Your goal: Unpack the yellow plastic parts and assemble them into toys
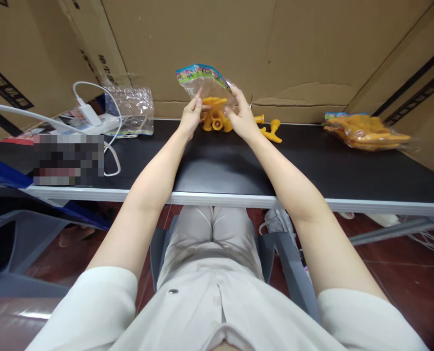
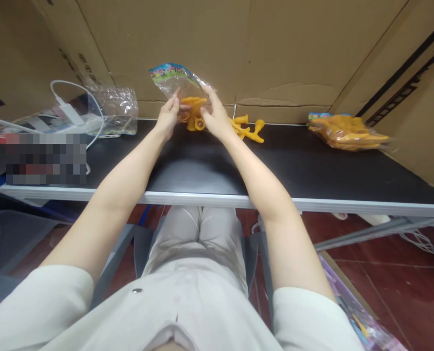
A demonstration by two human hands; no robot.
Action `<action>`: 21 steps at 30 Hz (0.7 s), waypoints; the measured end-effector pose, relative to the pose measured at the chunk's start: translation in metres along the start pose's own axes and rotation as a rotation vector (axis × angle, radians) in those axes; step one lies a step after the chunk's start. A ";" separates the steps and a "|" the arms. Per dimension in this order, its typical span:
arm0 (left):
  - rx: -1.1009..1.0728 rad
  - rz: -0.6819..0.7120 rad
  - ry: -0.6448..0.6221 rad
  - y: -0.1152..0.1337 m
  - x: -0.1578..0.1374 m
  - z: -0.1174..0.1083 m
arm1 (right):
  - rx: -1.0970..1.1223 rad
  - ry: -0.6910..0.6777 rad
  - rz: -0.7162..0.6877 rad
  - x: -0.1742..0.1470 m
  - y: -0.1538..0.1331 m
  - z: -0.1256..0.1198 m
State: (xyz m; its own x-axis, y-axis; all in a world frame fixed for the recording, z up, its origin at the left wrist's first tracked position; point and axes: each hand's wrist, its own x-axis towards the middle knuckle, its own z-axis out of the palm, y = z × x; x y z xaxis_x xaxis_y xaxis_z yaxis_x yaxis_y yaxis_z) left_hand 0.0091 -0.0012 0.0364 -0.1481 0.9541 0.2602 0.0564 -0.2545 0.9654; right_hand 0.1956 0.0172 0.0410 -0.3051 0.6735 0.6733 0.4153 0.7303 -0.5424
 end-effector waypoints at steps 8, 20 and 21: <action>-0.074 -0.032 -0.043 0.003 -0.010 0.002 | -0.015 0.017 -0.005 0.000 -0.004 -0.003; 0.101 -0.204 -0.103 -0.005 -0.008 -0.001 | -0.076 0.280 -0.005 0.005 -0.004 -0.022; 0.137 -0.206 -0.125 -0.006 -0.009 -0.002 | -0.089 0.308 0.008 0.006 -0.004 -0.024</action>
State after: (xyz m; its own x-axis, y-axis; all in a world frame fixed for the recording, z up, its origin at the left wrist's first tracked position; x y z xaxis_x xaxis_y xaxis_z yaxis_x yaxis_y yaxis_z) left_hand 0.0086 -0.0087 0.0278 -0.0476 0.9978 0.0468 0.1717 -0.0380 0.9844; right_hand 0.2132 0.0154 0.0590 -0.0334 0.6033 0.7968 0.4941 0.7030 -0.5115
